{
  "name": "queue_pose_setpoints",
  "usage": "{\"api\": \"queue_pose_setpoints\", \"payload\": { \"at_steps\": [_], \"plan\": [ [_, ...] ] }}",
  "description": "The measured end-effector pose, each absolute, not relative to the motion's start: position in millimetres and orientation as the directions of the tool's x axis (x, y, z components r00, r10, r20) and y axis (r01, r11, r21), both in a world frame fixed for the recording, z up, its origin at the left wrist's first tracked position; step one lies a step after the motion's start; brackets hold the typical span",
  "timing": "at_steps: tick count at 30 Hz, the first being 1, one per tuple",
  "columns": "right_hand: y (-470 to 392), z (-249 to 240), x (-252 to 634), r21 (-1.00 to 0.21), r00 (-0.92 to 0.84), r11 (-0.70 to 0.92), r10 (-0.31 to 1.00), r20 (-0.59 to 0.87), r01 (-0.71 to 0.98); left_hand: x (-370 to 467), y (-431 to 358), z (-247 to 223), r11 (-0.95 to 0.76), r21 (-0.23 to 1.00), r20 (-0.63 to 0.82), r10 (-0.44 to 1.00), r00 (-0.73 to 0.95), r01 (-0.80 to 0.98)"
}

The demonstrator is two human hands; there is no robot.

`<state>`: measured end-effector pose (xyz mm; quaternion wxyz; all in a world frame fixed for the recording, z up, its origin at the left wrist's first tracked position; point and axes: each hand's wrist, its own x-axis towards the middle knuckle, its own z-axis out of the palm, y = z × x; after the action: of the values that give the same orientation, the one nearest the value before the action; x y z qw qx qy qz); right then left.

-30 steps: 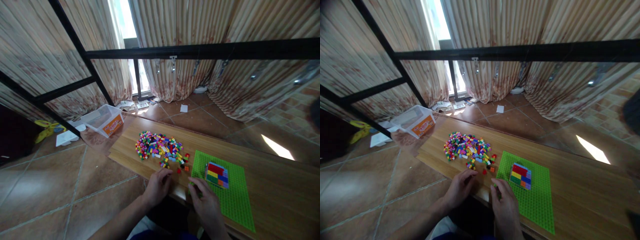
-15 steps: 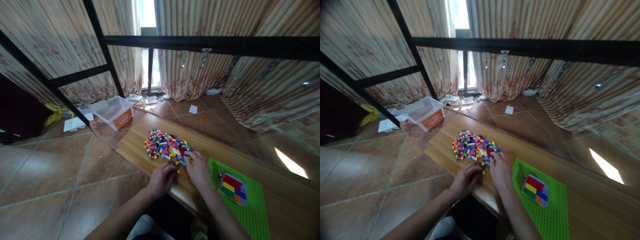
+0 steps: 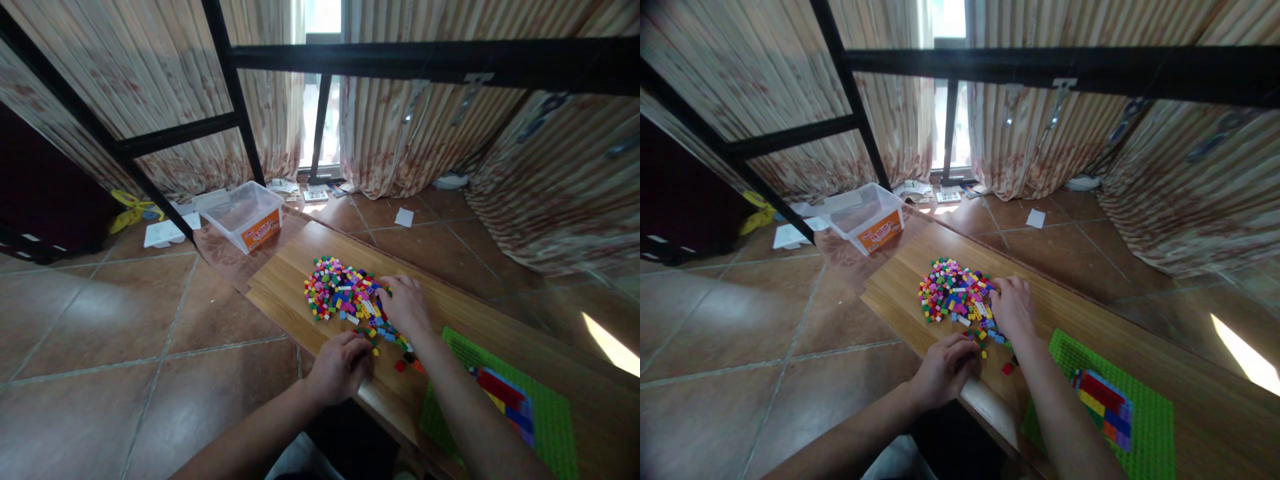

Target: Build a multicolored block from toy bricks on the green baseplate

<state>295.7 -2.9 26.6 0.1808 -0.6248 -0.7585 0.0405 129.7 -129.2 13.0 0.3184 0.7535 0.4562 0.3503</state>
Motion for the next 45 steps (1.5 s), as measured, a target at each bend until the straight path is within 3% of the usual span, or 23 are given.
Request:
{"api": "queue_pose_setpoints", "payload": {
  "at_steps": [7, 18, 26, 32, 36, 39, 42, 45],
  "plan": [
    [-4.4, 18.9, 289.4, -0.261, -0.170, 0.221, 0.964, 0.204, 0.940, 129.9, -129.0, 13.5, -0.377, 0.798, 0.235, 0.913, 0.333, 0.471],
    [-46.9, 33.7, 297.5, -0.338, -0.234, 0.273, 0.960, 0.152, 0.901, 129.4, -128.5, 14.2, -0.390, 0.789, 0.241, 0.907, 0.346, 0.475],
    [-45.1, 35.3, 284.9, -0.228, -0.289, 0.304, 0.952, 0.097, 0.925, 128.7, -128.6, 14.9, -0.398, 0.787, 0.238, 0.901, 0.364, 0.471],
    [-45.6, 39.3, 283.1, -0.247, -0.281, 0.291, 0.957, 0.076, 0.924, 129.7, -127.7, 14.4, -0.394, 0.780, 0.237, 0.905, 0.353, 0.487],
    [-54.7, 44.9, 286.6, -0.362, -0.250, 0.298, 0.952, 0.175, 0.883, 129.7, -127.4, 14.1, -0.386, 0.779, 0.228, 0.909, 0.350, 0.495],
    [-70.8, 49.7, 292.4, -0.572, -0.139, 0.242, 0.966, 0.219, 0.784, 128.9, -127.9, 14.1, -0.379, 0.787, 0.226, 0.911, 0.344, 0.486],
    [-96.3, 53.3, 297.7, -0.847, 0.000, 0.073, 0.996, 0.086, 0.527, 128.1, -128.4, 14.9, -0.361, 0.803, 0.212, 0.917, 0.339, 0.474],
    [-126.8, 55.9, 300.5, -0.988, 0.058, -0.067, 0.997, -0.060, 0.137, 127.8, -128.1, 15.3, -0.346, 0.820, 0.202, 0.920, 0.336, 0.456]
  ]
}}
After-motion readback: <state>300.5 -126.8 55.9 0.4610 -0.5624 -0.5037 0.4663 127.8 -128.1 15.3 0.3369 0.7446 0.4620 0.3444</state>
